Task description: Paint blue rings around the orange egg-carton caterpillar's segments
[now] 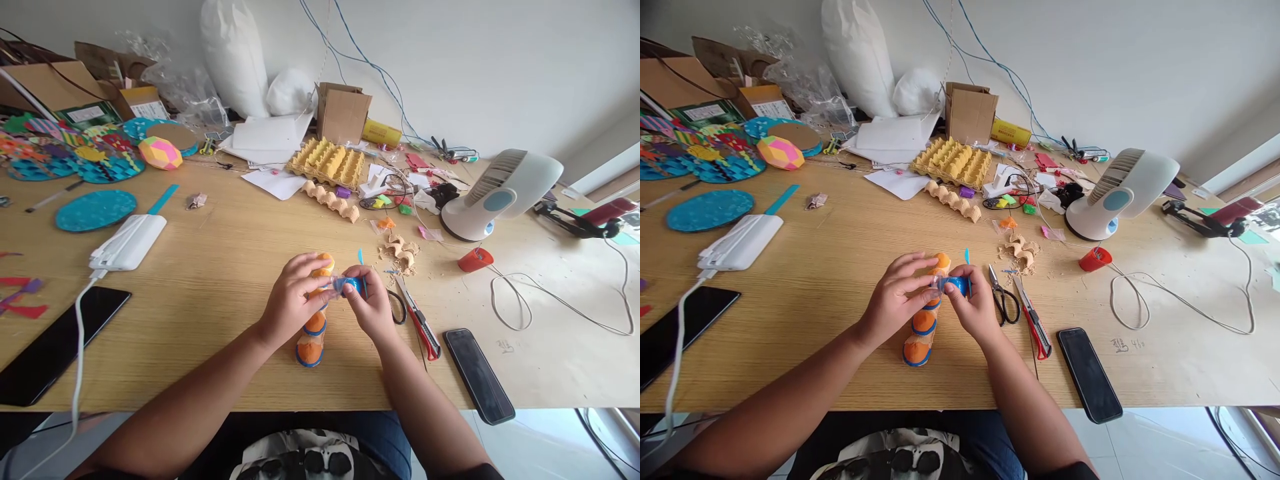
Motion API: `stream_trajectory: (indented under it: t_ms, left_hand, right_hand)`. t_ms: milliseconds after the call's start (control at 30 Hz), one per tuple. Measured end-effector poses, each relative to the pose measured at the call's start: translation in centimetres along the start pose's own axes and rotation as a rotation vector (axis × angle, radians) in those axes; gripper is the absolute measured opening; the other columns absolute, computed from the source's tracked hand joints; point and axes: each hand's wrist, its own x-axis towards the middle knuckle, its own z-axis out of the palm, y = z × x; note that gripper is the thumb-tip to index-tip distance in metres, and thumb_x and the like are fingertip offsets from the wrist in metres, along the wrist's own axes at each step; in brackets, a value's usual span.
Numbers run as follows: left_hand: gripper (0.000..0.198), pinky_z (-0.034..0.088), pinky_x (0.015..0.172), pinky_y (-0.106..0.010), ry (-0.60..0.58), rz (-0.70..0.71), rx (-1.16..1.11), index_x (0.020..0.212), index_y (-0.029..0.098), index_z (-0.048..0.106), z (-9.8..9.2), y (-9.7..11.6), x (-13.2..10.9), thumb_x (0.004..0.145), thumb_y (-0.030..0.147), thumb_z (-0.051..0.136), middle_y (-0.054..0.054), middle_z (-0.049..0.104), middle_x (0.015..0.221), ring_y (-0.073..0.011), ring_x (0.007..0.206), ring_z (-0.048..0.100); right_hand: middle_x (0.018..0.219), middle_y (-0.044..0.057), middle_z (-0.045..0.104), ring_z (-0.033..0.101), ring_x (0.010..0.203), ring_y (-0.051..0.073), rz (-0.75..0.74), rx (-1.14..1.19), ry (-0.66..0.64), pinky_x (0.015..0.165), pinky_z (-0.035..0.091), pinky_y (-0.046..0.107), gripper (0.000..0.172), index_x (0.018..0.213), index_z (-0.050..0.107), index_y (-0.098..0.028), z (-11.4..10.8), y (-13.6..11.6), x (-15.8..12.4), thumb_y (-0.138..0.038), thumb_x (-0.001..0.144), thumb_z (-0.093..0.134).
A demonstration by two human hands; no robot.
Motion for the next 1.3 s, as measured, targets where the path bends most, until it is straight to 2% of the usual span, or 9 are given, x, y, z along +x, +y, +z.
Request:
stream_trajectory:
  t_ms: [133, 267, 433, 633, 733, 867, 1033, 1133, 1300]
  left_hand:
    - [0.012, 0.050, 0.113, -0.056, 0.028, 0.006, -0.007, 0.105, 0.025, 0.078, 0.1, 0.2, 0.0, 0.093, 0.025, 0.074, -0.010, 0.072, 0.134, -0.0302, 0.134, 0.059]
    - [0.010, 0.053, 0.109, -0.053, 0.023, -0.012, -0.055, 0.100, 0.024, 0.078, 0.1, 0.4, 0.0, 0.091, 0.025, 0.077, -0.009, 0.075, 0.127, -0.0295, 0.130, 0.061]
    - [0.007, 0.053, 0.108, -0.051, 0.035, 0.021, -0.035, 0.095, 0.024, 0.077, -0.4, 1.0, 0.2, 0.089, 0.022, 0.079, -0.008, 0.077, 0.119, -0.0287, 0.128, 0.061]
    - [0.011, 0.054, 0.107, -0.052, 0.084, 0.101, -0.023, 0.093, 0.025, 0.075, -0.6, 1.4, 0.3, 0.085, 0.021, 0.082, -0.006, 0.077, 0.115, -0.0286, 0.127, 0.062]
    - [0.013, 0.054, 0.107, -0.052, 0.081, 0.119, -0.010, 0.095, 0.025, 0.074, -0.7, 1.4, 0.3, 0.085, 0.018, 0.080, -0.006, 0.077, 0.114, -0.0289, 0.127, 0.061]
    - [0.014, 0.053, 0.108, -0.052, 0.072, 0.139, 0.008, 0.097, 0.024, 0.074, -0.6, 1.2, 0.2, 0.086, 0.017, 0.078, -0.007, 0.076, 0.117, -0.0293, 0.128, 0.060]
    - [0.021, 0.049, 0.113, -0.055, 0.058, 0.145, 0.075, 0.110, 0.023, 0.076, -0.2, 0.9, 0.1, 0.088, 0.021, 0.079, -0.013, 0.068, 0.138, -0.0322, 0.139, 0.054]
    - [0.021, 0.051, 0.112, -0.054, 0.028, 0.148, 0.064, 0.109, 0.022, 0.078, -0.1, 0.9, 0.1, 0.089, 0.019, 0.078, -0.013, 0.070, 0.136, -0.0318, 0.139, 0.054]
    - [0.018, 0.055, 0.107, -0.051, 0.065, 0.186, 0.034, 0.103, 0.025, 0.078, -0.4, 1.0, 0.1, 0.088, 0.016, 0.078, -0.008, 0.076, 0.124, -0.0293, 0.133, 0.059]
  right_hand:
    - [0.094, 0.004, 0.065, 0.059, 0.081, 0.017, -0.013, 0.043, -0.023, 0.071, 0.051, 0.031, 0.028, 0.099, 0.060, -0.024, 0.1, -0.1, -0.1, -0.050, 0.095, 0.069]
    - [0.094, 0.003, 0.065, 0.059, 0.082, 0.017, -0.033, 0.100, -0.073, 0.075, 0.050, 0.032, 0.025, 0.098, 0.059, -0.024, 0.0, -0.6, -0.2, -0.046, 0.096, 0.069]
    - [0.099, 0.004, 0.065, 0.061, 0.090, 0.019, 0.026, 0.198, -0.101, 0.083, 0.051, 0.034, 0.025, 0.097, 0.059, -0.024, 0.1, -1.6, -0.3, -0.046, 0.094, 0.072]
    - [0.105, 0.004, 0.066, 0.062, 0.090, 0.018, 0.260, 0.386, -0.148, 0.080, 0.053, 0.031, 0.040, 0.109, 0.065, -0.026, -0.1, -1.2, -0.2, -0.052, 0.084, 0.081]
    - [0.094, 0.002, 0.069, 0.062, 0.079, 0.015, 0.419, 0.496, -0.222, 0.072, 0.051, 0.028, 0.043, 0.102, 0.070, -0.022, -0.3, -0.7, 0.0, -0.058, 0.081, 0.081]
    - [0.084, 0.002, 0.072, 0.065, 0.072, 0.014, 0.570, 0.613, -0.320, 0.068, 0.050, 0.026, 0.044, 0.098, 0.072, -0.020, -0.6, -0.8, 0.2, -0.056, 0.077, 0.086]
    - [0.081, -0.001, 0.072, 0.066, 0.071, 0.012, 0.550, 0.621, -0.281, 0.070, 0.051, 0.025, 0.041, 0.092, 0.071, -0.021, -1.0, -1.1, 0.3, -0.052, 0.074, 0.090]
    - [0.082, -0.001, 0.072, 0.066, 0.072, 0.012, 0.553, 0.587, -0.276, 0.070, 0.051, 0.026, 0.041, 0.093, 0.071, -0.021, -1.0, -1.0, 0.3, -0.051, 0.073, 0.090]
    - [0.080, -0.001, 0.071, 0.064, 0.070, 0.011, 0.564, 0.619, -0.267, 0.070, 0.051, 0.026, 0.043, 0.091, 0.070, -0.021, -0.5, -1.1, 0.2, -0.053, 0.072, 0.091]
